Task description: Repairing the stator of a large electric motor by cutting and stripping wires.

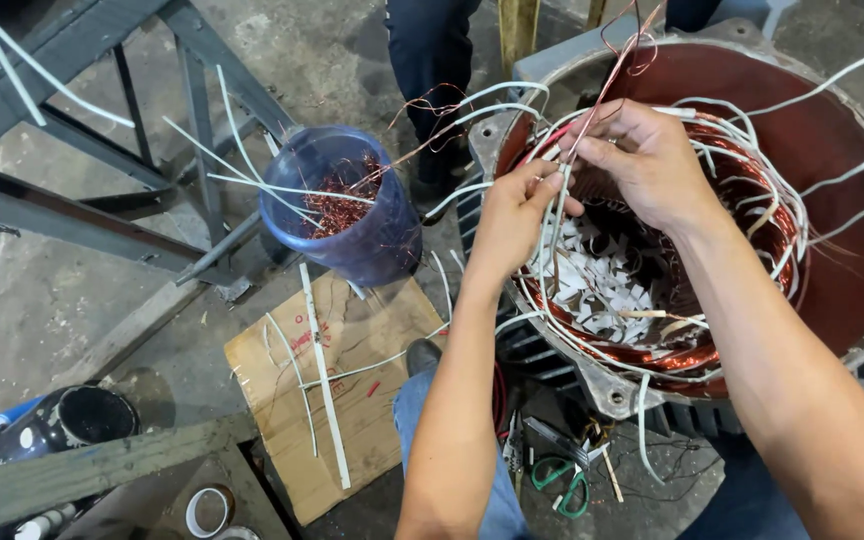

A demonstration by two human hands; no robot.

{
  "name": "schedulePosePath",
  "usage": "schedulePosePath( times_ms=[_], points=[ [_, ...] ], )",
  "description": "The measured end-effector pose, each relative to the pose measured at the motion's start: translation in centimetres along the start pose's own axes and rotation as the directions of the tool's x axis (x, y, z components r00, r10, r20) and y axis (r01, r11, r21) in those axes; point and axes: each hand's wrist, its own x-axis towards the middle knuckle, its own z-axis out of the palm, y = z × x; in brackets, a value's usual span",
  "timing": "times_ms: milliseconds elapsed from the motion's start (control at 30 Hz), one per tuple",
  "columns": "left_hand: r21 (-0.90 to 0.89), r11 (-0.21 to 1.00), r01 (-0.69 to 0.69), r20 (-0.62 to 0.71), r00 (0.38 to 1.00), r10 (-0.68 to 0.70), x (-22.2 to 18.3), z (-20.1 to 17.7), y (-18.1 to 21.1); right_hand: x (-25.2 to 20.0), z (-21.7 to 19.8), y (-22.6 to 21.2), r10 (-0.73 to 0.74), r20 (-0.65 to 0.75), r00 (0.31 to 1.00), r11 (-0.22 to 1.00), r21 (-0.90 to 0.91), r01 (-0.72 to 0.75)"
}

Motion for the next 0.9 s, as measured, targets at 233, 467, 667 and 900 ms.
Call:
schedulePosePath(
  times_ms=[233,467,667,900],
  points=[
    [0.217,0.976,-0.016,-0.082,0.996,0.035,-0.9,0.3,2.8,1.5,0.8,2.1,0.1,-0.055,0.993,0.992,0.086,-0.095],
    [0.312,0.947,-0.075,-0.289,0.942,0.17,-1.0,1.4,2.7,1.5,1.7,-2.6,0.157,0.029,0.987,0.978,-0.142,-0.151],
    [0.263,0.956,-0.129,-0.275,0.94,0.202,-1.2,1.3,1.9,2.6,1.2,-3.3,0.145,0.13,0.981,0.964,-0.24,-0.111],
    [0.18,0.973,-0.142,-0.226,0.957,0.181,-1.2,0.5,1.5,2.8,1.5,-2.0,0.253,0.114,0.961,0.964,-0.113,-0.24]
  ],
)
